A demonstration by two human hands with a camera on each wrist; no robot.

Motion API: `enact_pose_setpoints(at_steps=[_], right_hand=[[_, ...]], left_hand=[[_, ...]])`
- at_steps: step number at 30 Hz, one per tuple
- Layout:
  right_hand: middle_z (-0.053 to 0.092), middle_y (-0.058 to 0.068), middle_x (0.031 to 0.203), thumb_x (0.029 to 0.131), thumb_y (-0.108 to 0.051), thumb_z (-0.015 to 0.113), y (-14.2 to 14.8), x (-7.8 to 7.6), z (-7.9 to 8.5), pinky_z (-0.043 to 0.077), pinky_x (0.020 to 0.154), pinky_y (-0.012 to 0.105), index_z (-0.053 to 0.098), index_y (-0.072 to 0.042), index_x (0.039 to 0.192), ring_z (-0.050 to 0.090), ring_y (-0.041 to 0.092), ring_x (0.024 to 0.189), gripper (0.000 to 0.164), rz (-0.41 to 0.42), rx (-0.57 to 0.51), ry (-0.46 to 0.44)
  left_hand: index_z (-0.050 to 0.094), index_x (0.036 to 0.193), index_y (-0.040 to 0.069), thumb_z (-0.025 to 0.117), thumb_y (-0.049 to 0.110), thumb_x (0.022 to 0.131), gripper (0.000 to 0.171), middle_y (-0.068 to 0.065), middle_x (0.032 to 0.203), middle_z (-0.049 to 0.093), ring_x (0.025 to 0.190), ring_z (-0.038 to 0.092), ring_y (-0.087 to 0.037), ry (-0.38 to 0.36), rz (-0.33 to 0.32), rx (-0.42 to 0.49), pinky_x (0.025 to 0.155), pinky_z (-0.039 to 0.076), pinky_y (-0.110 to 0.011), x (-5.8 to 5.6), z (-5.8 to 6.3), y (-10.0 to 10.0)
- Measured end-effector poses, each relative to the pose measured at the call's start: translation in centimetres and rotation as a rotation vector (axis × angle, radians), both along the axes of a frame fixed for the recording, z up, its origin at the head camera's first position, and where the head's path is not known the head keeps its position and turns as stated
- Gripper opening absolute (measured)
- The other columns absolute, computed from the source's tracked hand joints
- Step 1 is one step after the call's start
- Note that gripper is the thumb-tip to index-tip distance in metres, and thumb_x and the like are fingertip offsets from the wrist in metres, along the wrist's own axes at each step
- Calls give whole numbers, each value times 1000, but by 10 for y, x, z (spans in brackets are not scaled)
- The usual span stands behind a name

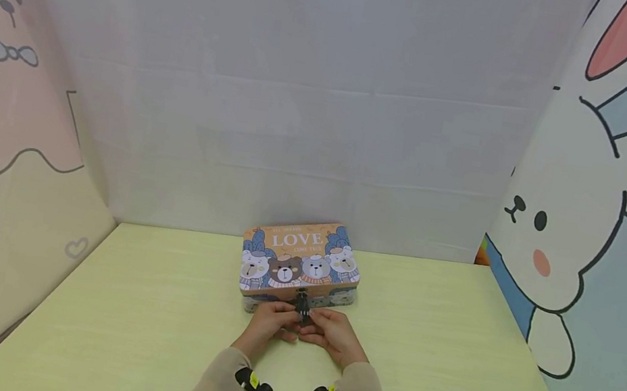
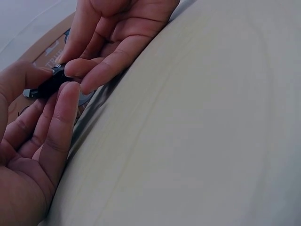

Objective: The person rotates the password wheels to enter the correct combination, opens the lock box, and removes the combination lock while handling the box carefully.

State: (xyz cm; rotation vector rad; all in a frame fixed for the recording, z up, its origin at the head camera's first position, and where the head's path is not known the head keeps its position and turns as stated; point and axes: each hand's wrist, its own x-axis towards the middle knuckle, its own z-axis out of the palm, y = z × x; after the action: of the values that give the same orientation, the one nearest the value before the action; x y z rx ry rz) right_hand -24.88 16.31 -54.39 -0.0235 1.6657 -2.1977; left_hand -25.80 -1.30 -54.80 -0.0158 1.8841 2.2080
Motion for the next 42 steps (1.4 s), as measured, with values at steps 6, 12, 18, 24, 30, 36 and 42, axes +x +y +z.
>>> enact_pose_setpoints(at_steps=[6,12,18,24,30,36,42], right_hand=[[66,8,91,106,-7,45,0,0,-1,61,78,30,55,13,122,67,13,79,27,0,2,5],[66,8,91,107,-7,44,0,-1,-2,61,78,30,54,13,122,67,13,79,27,-3,4,3],[66,8,91,106,-7,44,0,-1,-2,61,78,31,55,12,121,67,14,79,26,-6,3,1],[66,9,92,106,-7,44,0,-1,-1,61,79,31,56,10,118,67,13,79,24,-10,2,-6],[66,10,92,106,-7,46,0,1,0,61,79,32,58,9,116,67,14,79,23,-3,-4,4],[66,9,90,106,-6,46,-1,0,-1,61,78,31,56,12,118,67,13,77,24,-16,-1,-4],[66,9,87,105,-5,47,-2,1,-1,61,77,30,57,12,117,67,12,75,23,-19,-15,-1]], left_hand=[[60,112,-21,66,-4,88,30,-14,81,70,64,68,-15,19,-12,-7,57,61,-30,-2,-2,0],[62,112,-18,69,0,88,30,-13,81,71,65,68,-14,9,-13,-14,56,61,-29,-1,-1,-1],[63,112,-17,69,0,88,30,-12,82,71,67,69,-14,5,-17,-22,57,61,-29,-2,-1,0],[65,109,-16,68,-1,89,25,-13,85,71,68,69,-15,25,-13,-30,57,62,-30,-1,-1,-1],[64,110,-17,70,-2,87,27,-12,88,71,70,69,-16,32,5,-23,58,62,-30,2,-1,0],[64,108,-16,73,-4,84,29,-18,90,72,69,70,-17,42,45,-16,58,62,-30,3,-4,1],[64,109,-15,75,-4,83,30,-16,86,72,66,70,-19,80,126,-22,56,62,-32,9,-7,4]])
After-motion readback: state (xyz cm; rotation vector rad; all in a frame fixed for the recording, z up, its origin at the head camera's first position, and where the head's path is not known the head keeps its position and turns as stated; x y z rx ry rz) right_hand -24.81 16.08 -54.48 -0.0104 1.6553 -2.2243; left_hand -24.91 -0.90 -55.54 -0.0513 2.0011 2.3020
